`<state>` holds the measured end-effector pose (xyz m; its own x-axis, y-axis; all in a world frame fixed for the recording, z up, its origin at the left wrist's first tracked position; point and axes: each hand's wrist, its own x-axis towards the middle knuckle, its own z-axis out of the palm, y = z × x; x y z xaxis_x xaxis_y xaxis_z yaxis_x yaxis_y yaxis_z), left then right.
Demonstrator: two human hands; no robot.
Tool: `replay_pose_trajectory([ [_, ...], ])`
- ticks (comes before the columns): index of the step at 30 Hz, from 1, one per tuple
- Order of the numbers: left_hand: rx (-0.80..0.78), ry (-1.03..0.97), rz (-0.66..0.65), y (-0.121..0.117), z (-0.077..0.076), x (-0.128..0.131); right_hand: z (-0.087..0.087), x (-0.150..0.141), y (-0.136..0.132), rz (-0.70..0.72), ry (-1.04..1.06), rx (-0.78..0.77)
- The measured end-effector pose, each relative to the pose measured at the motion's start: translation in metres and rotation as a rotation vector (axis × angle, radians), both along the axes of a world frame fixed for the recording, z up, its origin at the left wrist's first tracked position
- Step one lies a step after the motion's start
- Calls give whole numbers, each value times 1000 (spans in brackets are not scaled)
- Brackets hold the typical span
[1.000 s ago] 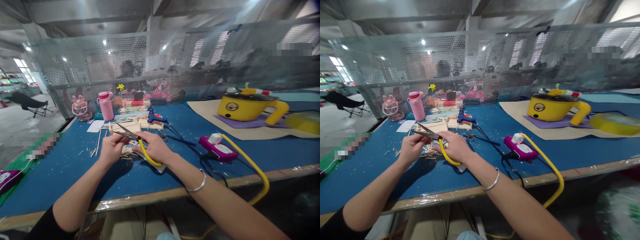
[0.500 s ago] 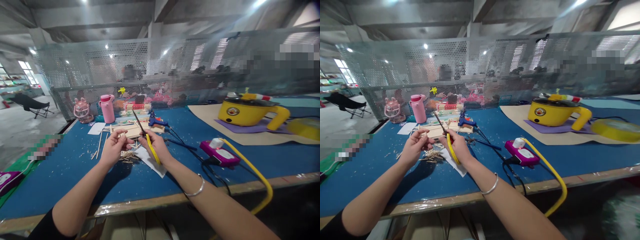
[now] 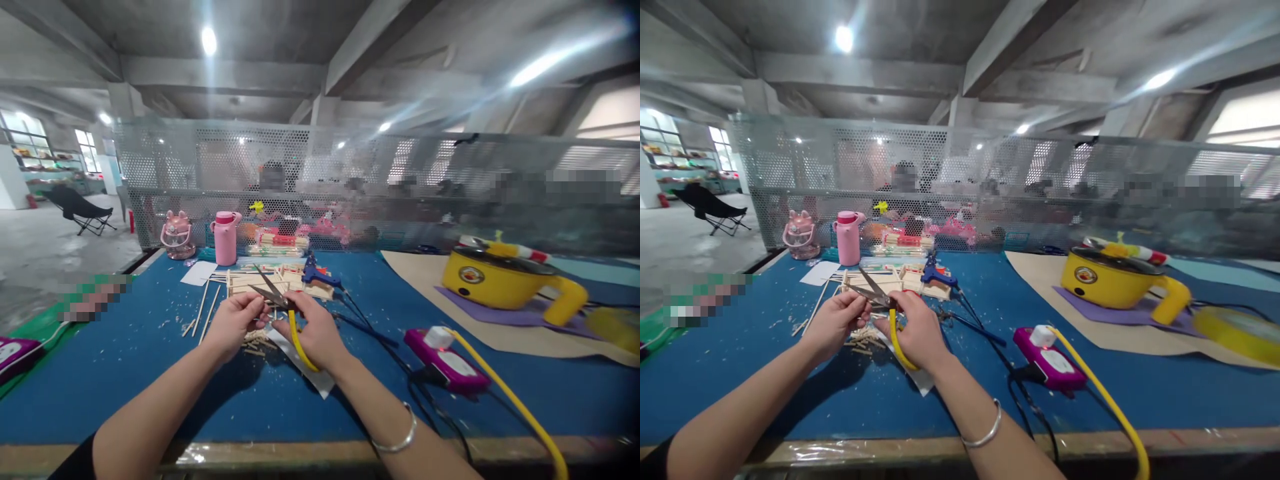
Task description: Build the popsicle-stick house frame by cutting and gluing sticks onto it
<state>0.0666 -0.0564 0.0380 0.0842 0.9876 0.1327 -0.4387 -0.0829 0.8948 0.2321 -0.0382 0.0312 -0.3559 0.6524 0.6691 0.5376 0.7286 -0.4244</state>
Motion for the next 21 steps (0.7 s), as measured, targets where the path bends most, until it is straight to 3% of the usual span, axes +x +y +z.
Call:
replay_pose_trajectory([
  [6, -70, -16, 1, -1, 2, 2, 2, 1, -1, -74, -179, 121],
  [11, -18, 0, 67, 1, 0, 2, 6, 1, -1, -143, -238, 225],
  [21, 24, 48, 13, -2, 0, 3, 6, -4, -4, -127, -212, 229],
])
